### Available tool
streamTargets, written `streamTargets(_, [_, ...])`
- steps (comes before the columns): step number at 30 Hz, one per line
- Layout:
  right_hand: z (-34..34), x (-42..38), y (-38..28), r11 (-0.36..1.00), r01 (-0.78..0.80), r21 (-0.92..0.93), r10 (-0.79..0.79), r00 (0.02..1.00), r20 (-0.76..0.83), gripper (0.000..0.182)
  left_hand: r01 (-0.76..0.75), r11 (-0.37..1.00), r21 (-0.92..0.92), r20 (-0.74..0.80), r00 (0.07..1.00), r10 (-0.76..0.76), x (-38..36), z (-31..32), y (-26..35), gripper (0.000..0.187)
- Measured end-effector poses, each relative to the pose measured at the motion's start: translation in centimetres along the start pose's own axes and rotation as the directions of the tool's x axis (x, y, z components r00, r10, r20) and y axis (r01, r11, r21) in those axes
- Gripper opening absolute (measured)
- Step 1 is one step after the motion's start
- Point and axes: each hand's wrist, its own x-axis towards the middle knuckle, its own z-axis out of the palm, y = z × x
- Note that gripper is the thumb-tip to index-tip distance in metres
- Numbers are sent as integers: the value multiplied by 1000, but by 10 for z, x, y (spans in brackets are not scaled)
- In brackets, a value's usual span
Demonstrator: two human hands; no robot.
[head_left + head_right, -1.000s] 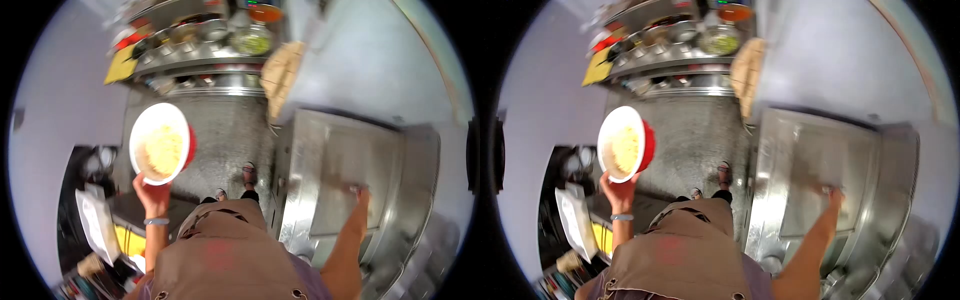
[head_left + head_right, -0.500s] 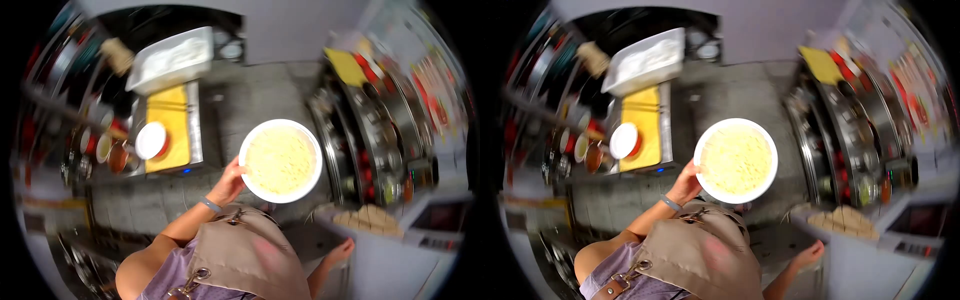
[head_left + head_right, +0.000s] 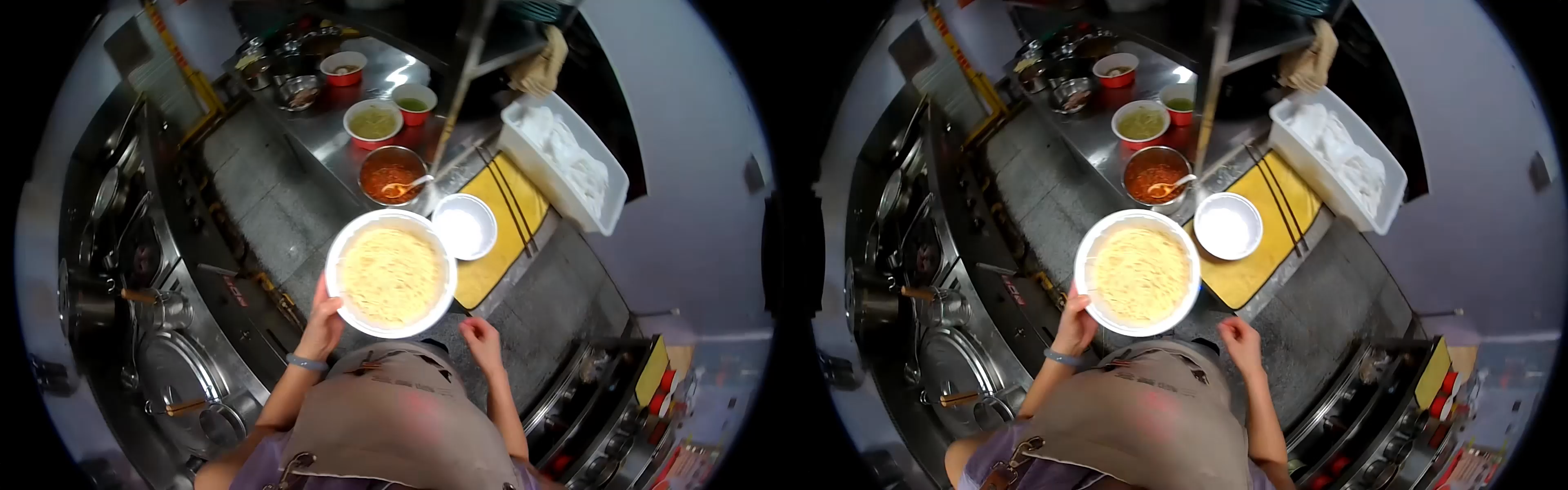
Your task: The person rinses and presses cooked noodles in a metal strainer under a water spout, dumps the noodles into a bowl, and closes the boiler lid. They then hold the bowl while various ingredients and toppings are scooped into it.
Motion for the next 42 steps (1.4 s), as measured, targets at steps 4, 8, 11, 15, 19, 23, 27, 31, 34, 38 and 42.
streamTargets(4, [66, 77, -45, 955, -203, 216, 125, 936, 329, 21, -252, 968, -4, -265, 933, 242, -12, -46, 27, 69])
streamTargets(8, [118, 151, -88, 811, -455, 369, 228, 825, 517, 25, -411, 912, 13, -463, 806, 370, -15, -88, 47, 63])
streamTargets(11, [162, 194, -113, 733, -543, 410, 170, 730, 662, 26, -457, 889, 29, -556, 732, 394, -9, -105, 61, 55])
streamTargets(15, [234, 244, -155, 540, -616, 574, 106, 726, 679, 37, -446, 894, 48, -597, 704, 384, 24, -128, 85, 50])
streamTargets(19, [303, 343, -153, 70, -446, 892, 257, 872, 416, 18, -321, 943, -87, -558, 800, 221, 89, -170, 107, 53])
streamTargets(23, [315, 427, -141, 24, -230, 973, 414, 888, 200, 27, -118, 993, -32, -418, 904, 94, 184, -197, 140, 59])
streamTargets(27, [312, 433, -152, -12, -128, 992, 563, 819, 112, 33, 197, 980, -25, -170, 965, -199, 276, -229, 162, 62])
streamTargets(31, [310, 457, -159, 61, -175, 983, 522, 845, 118, 32, 319, 946, -65, 3, 948, -319, 354, -240, 162, 55])
streamTargets(34, [310, 477, -151, 115, -191, 975, 493, 863, 111, 31, 504, 846, -174, -45, 854, -518, 400, -232, 166, 51])
streamTargets(38, [317, 502, -165, 186, -128, 974, 475, 880, 25, 32, 639, 769, -10, 108, 765, -635, 460, -238, 170, 47])
streamTargets(42, [320, 518, -181, 343, -251, 905, 369, 922, 116, 41, 726, 670, 151, 146, 654, -742, 506, -257, 169, 52])
